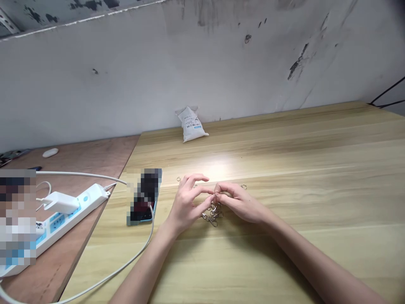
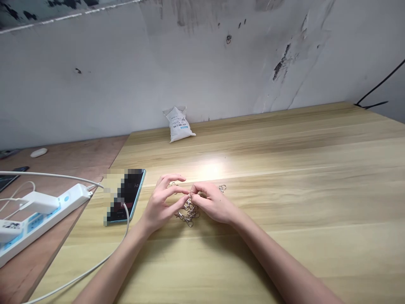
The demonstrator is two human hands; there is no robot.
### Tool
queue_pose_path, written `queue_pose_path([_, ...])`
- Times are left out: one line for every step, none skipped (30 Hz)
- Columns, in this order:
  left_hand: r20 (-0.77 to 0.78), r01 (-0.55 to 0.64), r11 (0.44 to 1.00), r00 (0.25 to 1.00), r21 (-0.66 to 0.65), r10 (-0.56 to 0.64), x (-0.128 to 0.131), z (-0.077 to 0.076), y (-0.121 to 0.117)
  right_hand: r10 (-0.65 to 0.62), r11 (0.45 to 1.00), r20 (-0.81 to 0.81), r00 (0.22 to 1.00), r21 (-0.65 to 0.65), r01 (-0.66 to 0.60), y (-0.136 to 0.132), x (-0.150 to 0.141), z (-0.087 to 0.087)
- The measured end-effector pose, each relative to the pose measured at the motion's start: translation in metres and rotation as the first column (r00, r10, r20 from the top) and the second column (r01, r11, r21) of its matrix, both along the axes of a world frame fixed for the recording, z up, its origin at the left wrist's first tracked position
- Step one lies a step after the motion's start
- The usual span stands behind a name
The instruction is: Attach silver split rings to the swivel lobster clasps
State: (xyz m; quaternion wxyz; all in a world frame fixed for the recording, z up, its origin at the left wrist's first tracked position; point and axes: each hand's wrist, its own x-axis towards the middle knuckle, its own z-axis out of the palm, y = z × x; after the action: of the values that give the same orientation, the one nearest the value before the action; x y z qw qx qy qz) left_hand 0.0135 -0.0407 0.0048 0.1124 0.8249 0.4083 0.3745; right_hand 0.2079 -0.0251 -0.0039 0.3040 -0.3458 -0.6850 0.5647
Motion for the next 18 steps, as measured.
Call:
queue_pose_path([0.004,0.0,1.0,1.0,-0.009,0.0,0.0,0.0002,-0.0001,-0.004,1.0,-0.002,1.0,0.001,0.004,0.0003,0.0004,-0.0001])
queue_pose_path([0.012,0.005,1.0,1.0,-0.016,-0.005,0.0002,0.0005,-0.0003,-0.008,1.0,-0.002,1.0,0.002,0.008,0.0006,0.0008,-0.0002])
queue_pose_path([0.021,0.014,1.0,1.0,-0.022,-0.013,0.0003,0.0008,-0.0005,-0.012,1.0,-0.002,1.0,0.0,0.012,0.0008,0.0011,-0.0002])
queue_pose_path([0.029,0.026,0.999,0.999,-0.026,-0.026,0.0005,0.001,-0.0007,-0.017,1.0,-0.003,1.0,-0.003,0.017,0.001,0.0014,-0.0002])
queue_pose_path([0.035,0.04,0.999,0.999,-0.028,-0.039,0.0006,0.0012,-0.0009,-0.019,1.0,-0.006,1.0,-0.006,0.019,0.0012,0.0015,-0.0003])
queue_pose_path([0.035,0.053,0.998,0.998,-0.028,-0.052,0.0007,0.0013,-0.001,-0.019,1.0,-0.011,1.0,-0.007,0.019,0.0014,0.0015,-0.0005])
queue_pose_path([0.031,0.065,0.997,0.997,-0.029,-0.064,0.0006,0.0013,-0.0011,-0.02,1.0,-0.013,1.0,-0.008,0.02,0.0016,0.0015,-0.0009])
queue_pose_path([0.025,0.074,0.997,0.997,-0.031,-0.073,0.0005,0.0013,-0.0011,-0.023,1.0,-0.014,1.0,-0.007,0.023,0.0017,0.0014,-0.0015])
queue_pose_path([0.017,0.08,0.996,0.997,-0.034,-0.08,0.0003,0.0012,-0.001,-0.028,1.0,-0.014,1.0,-0.004,0.028,0.002,0.0013,-0.0021])
queue_pose_path([0.012,0.084,0.996,0.996,-0.036,-0.084,-0.0001,0.001,-0.0008,-0.034,0.999,-0.015,0.999,0.002,0.034,0.0022,0.0011,-0.0028])
queue_pose_path([0.008,0.087,0.995,0.996,-0.038,-0.087,-0.0004,0.0007,-0.0005,-0.04,0.999,-0.018,0.999,0.009,0.04,0.0024,0.0009,-0.0035])
queue_pose_path([0.004,0.09,0.995,0.996,-0.039,-0.09,-0.0007,0.0005,-0.0003,-0.045,0.999,-0.022,0.999,0.017,0.045,0.0026,0.0007,-0.0041])
queue_pose_path([0.001,0.091,0.995,0.996,-0.037,-0.091,-0.001,0.0002,-0.0001,-0.047,0.999,-0.023,0.999,0.025,0.047,0.0028,0.0006,-0.0045])
queue_pose_path([-0.001,0.094,0.995,0.996,-0.033,-0.094,-0.0012,0.0,0.0,-0.048,0.998,-0.022,0.999,0.032,0.048,0.0029,0.0004,-0.0047])
queue_pose_path([-0.002,0.097,0.995,0.995,-0.03,-0.097,-0.0013,-0.0002,0.0001,-0.048,0.998,-0.018,0.999,0.038,0.049,0.003,0.0002,-0.0048])
queue_pose_path([-0.004,0.096,0.995,0.995,-0.028,-0.096,-0.0012,-0.0004,0.0,-0.049,0.998,-0.014,0.999,0.042,0.05,0.003,0.0002,-0.0047])
queue_pose_path([-0.007,0.094,0.995,0.996,-0.026,-0.094,-0.001,-0.0004,-0.0001,-0.05,0.998,-0.011,0.999,0.043,0.051,0.0029,0.0001,-0.0045])
queue_pose_path([-0.011,0.089,0.996,0.996,-0.023,-0.089,-0.0008,-0.0005,-0.0003,-0.05,0.998,-0.011,0.999,0.042,0.05,0.0028,0.0001,-0.0043])
